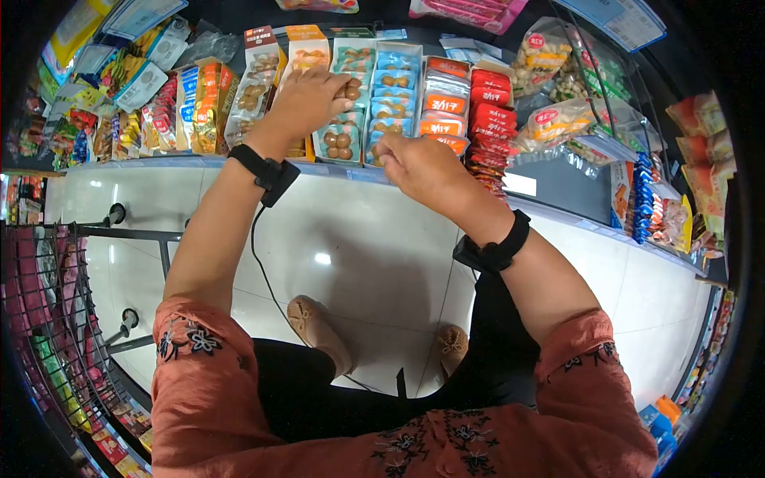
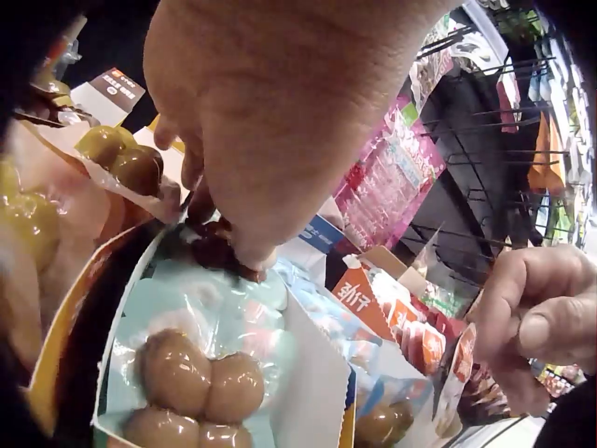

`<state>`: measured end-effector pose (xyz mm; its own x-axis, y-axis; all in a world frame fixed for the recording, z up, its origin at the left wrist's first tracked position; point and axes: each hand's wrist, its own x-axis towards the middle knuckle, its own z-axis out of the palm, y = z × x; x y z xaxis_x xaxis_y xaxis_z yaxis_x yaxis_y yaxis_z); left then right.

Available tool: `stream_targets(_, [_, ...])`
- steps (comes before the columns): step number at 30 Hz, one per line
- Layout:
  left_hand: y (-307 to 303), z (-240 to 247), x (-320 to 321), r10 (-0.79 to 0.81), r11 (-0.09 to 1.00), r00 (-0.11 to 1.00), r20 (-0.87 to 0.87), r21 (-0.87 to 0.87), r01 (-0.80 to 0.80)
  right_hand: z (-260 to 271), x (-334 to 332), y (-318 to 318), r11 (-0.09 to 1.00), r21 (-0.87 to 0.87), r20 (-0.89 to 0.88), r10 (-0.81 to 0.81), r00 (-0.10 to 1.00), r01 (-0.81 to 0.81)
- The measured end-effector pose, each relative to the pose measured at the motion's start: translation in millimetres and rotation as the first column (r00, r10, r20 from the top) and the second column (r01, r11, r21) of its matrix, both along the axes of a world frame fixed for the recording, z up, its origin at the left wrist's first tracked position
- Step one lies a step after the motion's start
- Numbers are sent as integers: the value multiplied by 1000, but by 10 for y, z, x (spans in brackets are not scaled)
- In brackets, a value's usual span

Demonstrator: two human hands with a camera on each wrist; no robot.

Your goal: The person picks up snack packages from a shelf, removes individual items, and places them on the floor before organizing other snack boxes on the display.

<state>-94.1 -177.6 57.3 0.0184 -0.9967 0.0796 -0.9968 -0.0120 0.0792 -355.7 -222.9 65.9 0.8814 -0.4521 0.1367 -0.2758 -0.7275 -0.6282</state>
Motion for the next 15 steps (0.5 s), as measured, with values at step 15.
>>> stream_targets(15, [140, -110, 96, -167, 945, 985, 37, -279, 171, -39, 85, 45, 1000, -20, -32, 24, 999, -24])
